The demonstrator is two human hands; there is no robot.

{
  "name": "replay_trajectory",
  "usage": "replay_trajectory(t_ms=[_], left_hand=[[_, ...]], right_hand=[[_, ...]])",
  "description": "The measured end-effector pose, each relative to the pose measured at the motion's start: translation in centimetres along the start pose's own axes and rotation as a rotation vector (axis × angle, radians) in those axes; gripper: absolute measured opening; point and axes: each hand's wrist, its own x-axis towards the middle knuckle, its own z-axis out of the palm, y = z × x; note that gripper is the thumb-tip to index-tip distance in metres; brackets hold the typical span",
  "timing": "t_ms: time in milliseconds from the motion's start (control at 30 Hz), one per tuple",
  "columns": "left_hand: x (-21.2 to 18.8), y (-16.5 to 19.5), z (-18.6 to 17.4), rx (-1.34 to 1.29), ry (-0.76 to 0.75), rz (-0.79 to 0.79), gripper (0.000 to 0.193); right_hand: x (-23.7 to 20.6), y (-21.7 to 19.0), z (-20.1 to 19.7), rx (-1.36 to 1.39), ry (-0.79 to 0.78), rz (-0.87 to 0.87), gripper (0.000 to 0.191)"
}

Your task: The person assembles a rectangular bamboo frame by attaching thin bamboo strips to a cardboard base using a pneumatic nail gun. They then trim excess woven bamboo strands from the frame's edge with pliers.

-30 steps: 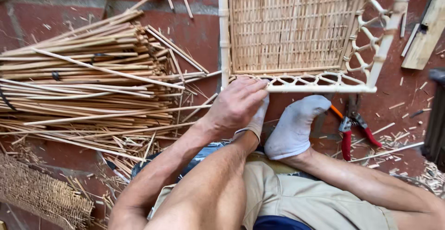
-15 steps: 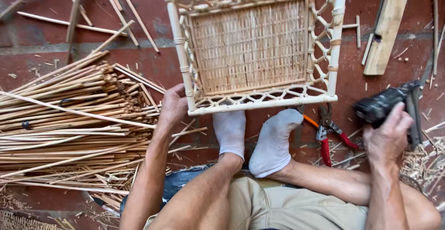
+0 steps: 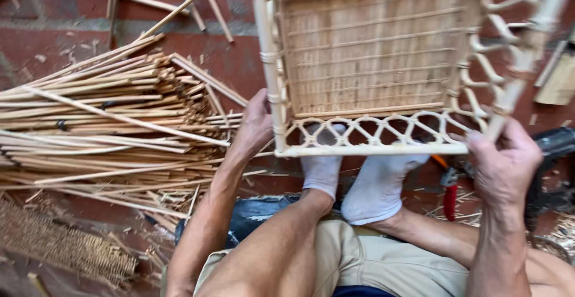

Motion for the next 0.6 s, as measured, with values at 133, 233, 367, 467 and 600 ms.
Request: replay_trajectory(t_ms=[133,233,367,467,600], left_hand=[[-0.3,-1.7,-0.7,-0.082,-0.211,-0.063,0.025],[0.0,-1.3,-1.1,-0.050,-0.279,-0.089,0.021],[0.7,-0.1,-1.0,0.010,-0.299,-0.093,0.022],[0.7,-0.1,-0.6,0.028,-0.279,-0.076,0.021],[0.4,-1.3,-0.5,-0.090,-0.300,0.007,0.019]], right_hand=[[-2.6,0.0,1.2,-0.066,0.036,-0.091,0.041],[-3.5,-0.4,1.9,-0.225,0.057,-0.191,0.038],[-4.0,-0.2,1.6,-0.394,0.073,-0.223,0.031],[-4.4,-1.2,1.5,-0.683,0.161,-0.454,0.017],[-2.8,-5.8,5.5,-0.791,-0.101,-0.934,0.013]])
